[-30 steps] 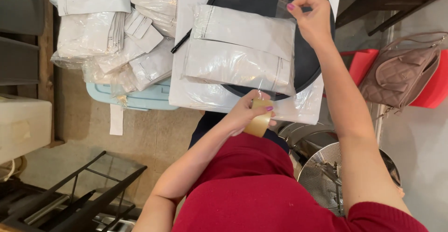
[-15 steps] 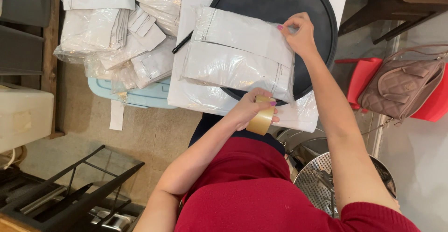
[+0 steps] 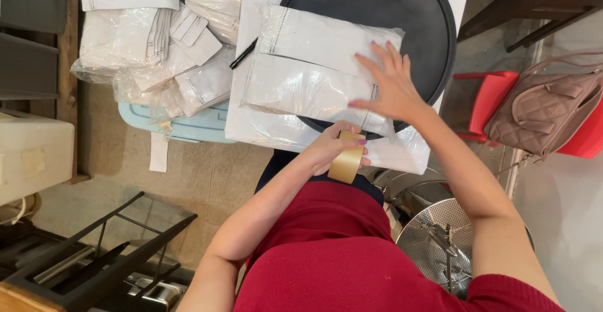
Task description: Packaging bundles of white items into plastic bags and sealing them with tape
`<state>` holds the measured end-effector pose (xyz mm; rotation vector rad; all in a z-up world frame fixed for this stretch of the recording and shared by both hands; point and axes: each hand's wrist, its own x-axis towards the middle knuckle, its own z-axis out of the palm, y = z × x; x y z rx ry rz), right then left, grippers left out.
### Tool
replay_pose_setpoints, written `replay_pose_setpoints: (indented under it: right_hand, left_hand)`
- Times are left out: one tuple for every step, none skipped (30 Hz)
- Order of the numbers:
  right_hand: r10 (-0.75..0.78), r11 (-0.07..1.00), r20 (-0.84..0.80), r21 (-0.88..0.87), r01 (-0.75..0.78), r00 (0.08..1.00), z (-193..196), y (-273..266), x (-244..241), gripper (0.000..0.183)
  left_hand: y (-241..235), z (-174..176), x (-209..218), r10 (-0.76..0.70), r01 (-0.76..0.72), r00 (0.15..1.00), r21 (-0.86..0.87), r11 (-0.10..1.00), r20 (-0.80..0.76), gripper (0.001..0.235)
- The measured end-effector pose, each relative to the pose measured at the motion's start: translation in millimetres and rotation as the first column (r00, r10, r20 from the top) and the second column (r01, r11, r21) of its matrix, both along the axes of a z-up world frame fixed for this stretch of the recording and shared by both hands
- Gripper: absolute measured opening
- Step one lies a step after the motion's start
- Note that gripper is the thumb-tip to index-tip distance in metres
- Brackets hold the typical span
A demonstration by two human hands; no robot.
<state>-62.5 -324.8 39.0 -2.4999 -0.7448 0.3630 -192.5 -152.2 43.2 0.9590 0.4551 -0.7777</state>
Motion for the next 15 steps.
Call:
replay_pose_setpoints:
  right_hand:
    - [0.0, 1.0, -0.001, 0.0, 0.0, 1.0, -5, -1, -7, 0.101]
    - [0.029, 1.0, 0.034, 0.001, -0.029, 0.999, -10, -3, -15, 0.098]
    - [0.058, 0.998, 0.069, 0.001, -0.058, 0.996, -15, -5, -23, 0.096]
    - [0.057, 0.998, 0.068, 0.002, -0.057, 0.996, -19, -9, -29, 0.096]
    - [0.08, 0.984, 0.247, 0.134, -0.116, 0.966, -22, -13, -35, 0.09]
    - [0.074, 0.948, 0.418, 0.251, -0.193, 0.905, -26, -16, -41, 0.083]
    - [0.072, 0.948, 0.417, 0.253, -0.191, 0.906, -33, -26, -46, 0.083]
    - [0.073, 0.928, 0.457, 0.294, -0.228, 0.886, -39, -35, -49, 0.083]
    - [0.071, 0.905, 0.497, 0.332, -0.266, 0.865, -46, -44, -53, 0.082]
    - [0.072, 0.905, 0.495, 0.332, -0.265, 0.866, -53, -55, -55, 0.082]
    - [0.105, 0.914, 0.521, 0.285, -0.289, 0.847, -59, -65, -58, 0.078]
    - [0.14, 0.92, 0.547, 0.237, -0.313, 0.825, -65, -74, -59, 0.075]
    - [0.142, 0.919, 0.548, 0.237, -0.315, 0.825, -69, -69, -59, 0.075]
    - [0.15, 0.946, 0.583, 0.149, -0.287, 0.799, -72, -66, -62, 0.084]
    - [0.162, 0.966, 0.616, 0.062, -0.253, 0.771, -75, -63, -65, 0.096]
  left_hand:
    - [0, -4, 0, 0.0, 0.0, 1.0, 0.0, 1.0, -0.001, 0.054]
    - [0, -7, -1, 0.01, -0.01, 1.0, -0.022, 1.0, -0.002, 0.058]
    - [0, -10, -2, 0.019, -0.019, 1.0, -0.043, 0.999, -0.003, 0.063]
    - [1, -8, -1, 0.018, -0.019, 1.0, -0.042, 0.999, -0.004, 0.063]
    - [2, -6, 0, 0.008, -0.008, 1.0, -0.051, 0.999, -0.001, 0.06]
    - [3, -3, 1, -0.004, 0.004, 1.0, -0.06, 0.998, 0.002, 0.058]
    - [5, -6, 0, -0.006, 0.006, 1.0, -0.058, 0.998, 0.0, 0.058]
    - [6, -8, -1, -0.017, 0.017, 1.0, -0.036, 0.999, 0.003, 0.064]
    - [8, -10, -1, -0.027, 0.028, 1.0, -0.014, 1.0, 0.006, 0.07]
    - [10, -15, -2, -0.027, 0.027, 1.0, -0.015, 1.0, 0.004, 0.07]
    - [11, -19, -3, -0.041, 0.041, 0.999, -0.001, 0.999, 0.002, 0.069]
    - [14, -24, -2, -0.053, 0.053, 0.999, 0.014, 0.999, 0.002, 0.069]
    - [15, -27, -4, -0.05, 0.05, 0.999, 0.014, 0.999, 0.003, 0.069]
    - [13, -30, -7, -0.05, 0.05, 0.999, 0.014, 0.999, -0.015, 0.069]
    - [12, -33, -10, -0.049, 0.05, 0.998, 0.014, 0.999, -0.032, 0.069]
